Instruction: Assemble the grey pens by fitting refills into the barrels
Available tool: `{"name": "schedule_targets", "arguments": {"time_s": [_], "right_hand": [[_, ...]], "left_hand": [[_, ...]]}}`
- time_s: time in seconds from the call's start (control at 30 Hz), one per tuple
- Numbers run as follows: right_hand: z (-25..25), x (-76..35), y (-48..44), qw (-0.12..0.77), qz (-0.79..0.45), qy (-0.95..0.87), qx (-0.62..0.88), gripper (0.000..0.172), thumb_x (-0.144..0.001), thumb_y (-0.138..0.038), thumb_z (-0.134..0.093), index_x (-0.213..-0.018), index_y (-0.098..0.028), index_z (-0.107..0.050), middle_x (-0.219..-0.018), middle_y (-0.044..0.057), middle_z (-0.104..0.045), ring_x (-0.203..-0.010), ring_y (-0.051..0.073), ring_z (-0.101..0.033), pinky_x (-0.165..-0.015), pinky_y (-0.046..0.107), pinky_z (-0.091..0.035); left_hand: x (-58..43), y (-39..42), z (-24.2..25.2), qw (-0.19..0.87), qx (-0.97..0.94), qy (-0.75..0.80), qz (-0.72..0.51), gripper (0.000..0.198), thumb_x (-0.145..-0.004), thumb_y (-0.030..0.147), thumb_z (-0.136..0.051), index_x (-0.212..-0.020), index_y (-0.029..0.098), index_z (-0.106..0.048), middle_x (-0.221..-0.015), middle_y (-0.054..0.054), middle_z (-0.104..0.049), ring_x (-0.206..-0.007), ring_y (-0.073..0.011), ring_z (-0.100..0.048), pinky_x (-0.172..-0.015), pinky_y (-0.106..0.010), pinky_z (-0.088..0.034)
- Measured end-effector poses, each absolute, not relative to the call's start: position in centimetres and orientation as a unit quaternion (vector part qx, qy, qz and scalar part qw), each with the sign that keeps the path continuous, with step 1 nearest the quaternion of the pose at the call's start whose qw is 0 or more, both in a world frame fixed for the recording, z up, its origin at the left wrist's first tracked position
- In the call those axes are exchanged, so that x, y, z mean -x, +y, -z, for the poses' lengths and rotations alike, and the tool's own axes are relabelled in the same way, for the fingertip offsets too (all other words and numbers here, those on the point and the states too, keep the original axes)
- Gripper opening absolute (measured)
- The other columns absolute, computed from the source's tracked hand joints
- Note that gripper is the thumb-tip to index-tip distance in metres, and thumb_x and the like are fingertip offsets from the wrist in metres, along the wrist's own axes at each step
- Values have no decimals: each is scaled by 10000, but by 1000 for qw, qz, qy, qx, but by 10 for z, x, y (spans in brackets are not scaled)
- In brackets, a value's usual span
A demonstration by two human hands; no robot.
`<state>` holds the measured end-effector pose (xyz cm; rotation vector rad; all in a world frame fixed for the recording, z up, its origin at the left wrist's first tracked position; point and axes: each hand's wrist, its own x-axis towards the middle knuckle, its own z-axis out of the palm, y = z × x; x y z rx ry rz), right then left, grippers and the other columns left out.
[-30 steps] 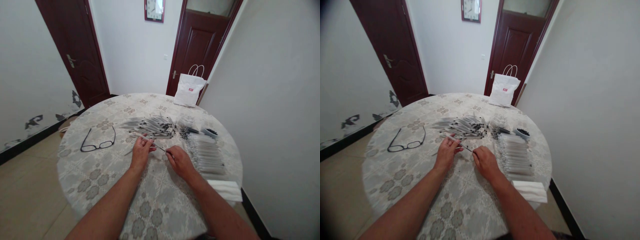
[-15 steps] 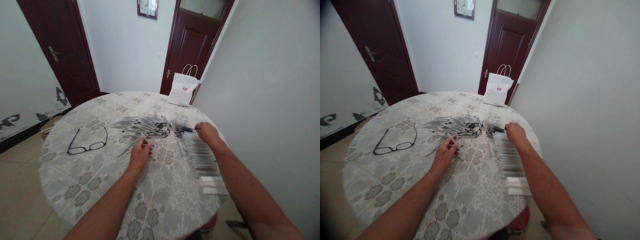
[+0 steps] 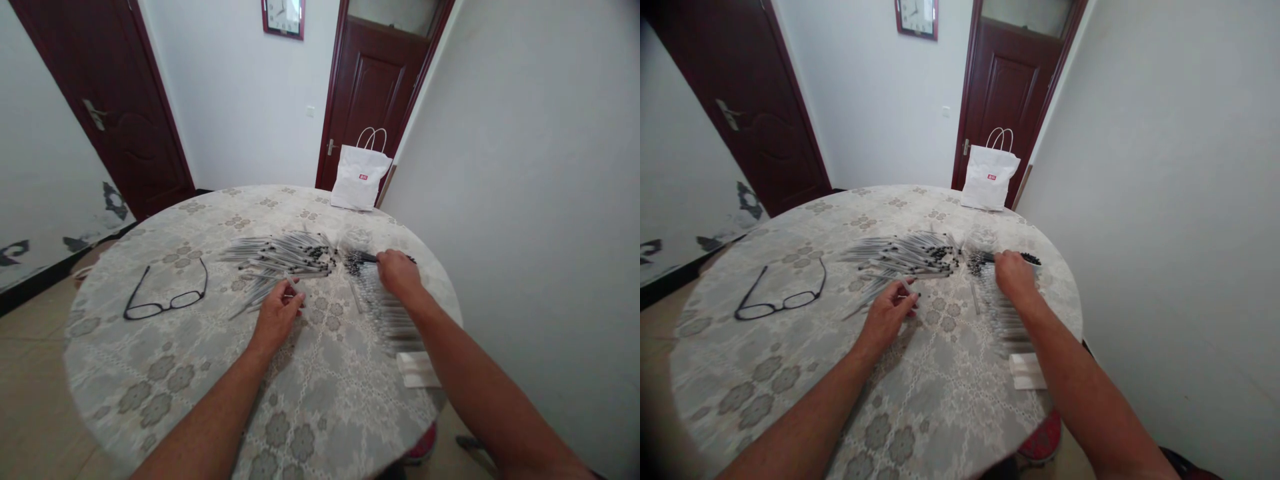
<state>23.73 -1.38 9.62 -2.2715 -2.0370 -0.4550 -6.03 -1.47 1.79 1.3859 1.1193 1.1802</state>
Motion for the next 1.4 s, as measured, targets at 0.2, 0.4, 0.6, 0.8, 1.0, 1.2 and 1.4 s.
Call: {"name": "schedule_targets", "arguments": {"time_s": [0.2,0.4,0.6,0.8,1.0,1.2,1.4], "right_hand": [[-63,-147,-74,222,-78,-780,579,215,-1002,-307,-581,-1120,-170,-698,-1019,76,-745,-929,180,-675,-861,265,-463],[-40,-116,-83,249,-90,-762,591,161,-992,-224,-561,-1115,-181,-656,-1021,68,-727,-934,176,-665,-856,252,-458],[-38,-145,-70,97,25,-687,719,185,-1016,-251,-494,-1152,-190,-603,-1076,108,-703,-1004,212,-661,-856,275,-463],[-29,-157,-63,-3,63,-641,765,195,-1021,-236,-453,-1121,-170,-607,-1034,136,-698,-936,234,-698,-766,293,-502],[-22,-158,-60,-13,86,-636,767,221,-1025,-224,-438,-1126,-169,-627,-1017,136,-687,-899,249,-719,-732,314,-528],[-22,-155,-54,-37,80,-645,759,248,-1009,-153,-437,-1109,-195,-660,-1075,133,-660,-898,217,-731,-719,282,-532],[-20,-151,-50,-38,88,-624,776,268,-1007,-147,-441,-1141,-160,-673,-1096,176,-652,-909,224,-733,-734,291,-547]], "left_hand": [[56,-15,-12,569,-572,390,-444,426,-786,439,-745,-1104,169,-660,-882,-61,-735,-757,-202,-703,-697,-340,-587],[58,-14,-9,551,-621,374,-413,354,-840,461,-697,-1049,176,-680,-867,-84,-757,-754,-226,-724,-719,-362,-579],[78,-11,-15,188,-741,515,-388,284,-895,329,-594,-1117,201,-716,-1031,-111,-754,-949,-266,-696,-908,-413,-523],[91,-13,-14,-3,-805,558,-202,286,-900,231,-537,-1100,218,-740,-1052,-127,-711,-1015,-314,-630,-910,-413,-480],[90,-13,-14,-40,-810,567,-144,275,-913,230,-511,-1025,222,-762,-985,-136,-687,-946,-321,-629,-811,-401,-468],[89,-15,-19,-45,-802,580,-137,287,-926,222,-510,-1100,217,-738,-1050,-143,-691,-997,-333,-615,-817,-410,-464],[90,-14,-17,-52,-790,595,-138,277,-931,247,-523,-1113,229,-731,-1076,-145,-689,-1011,-344,-597,-812,-414,-450]]}}
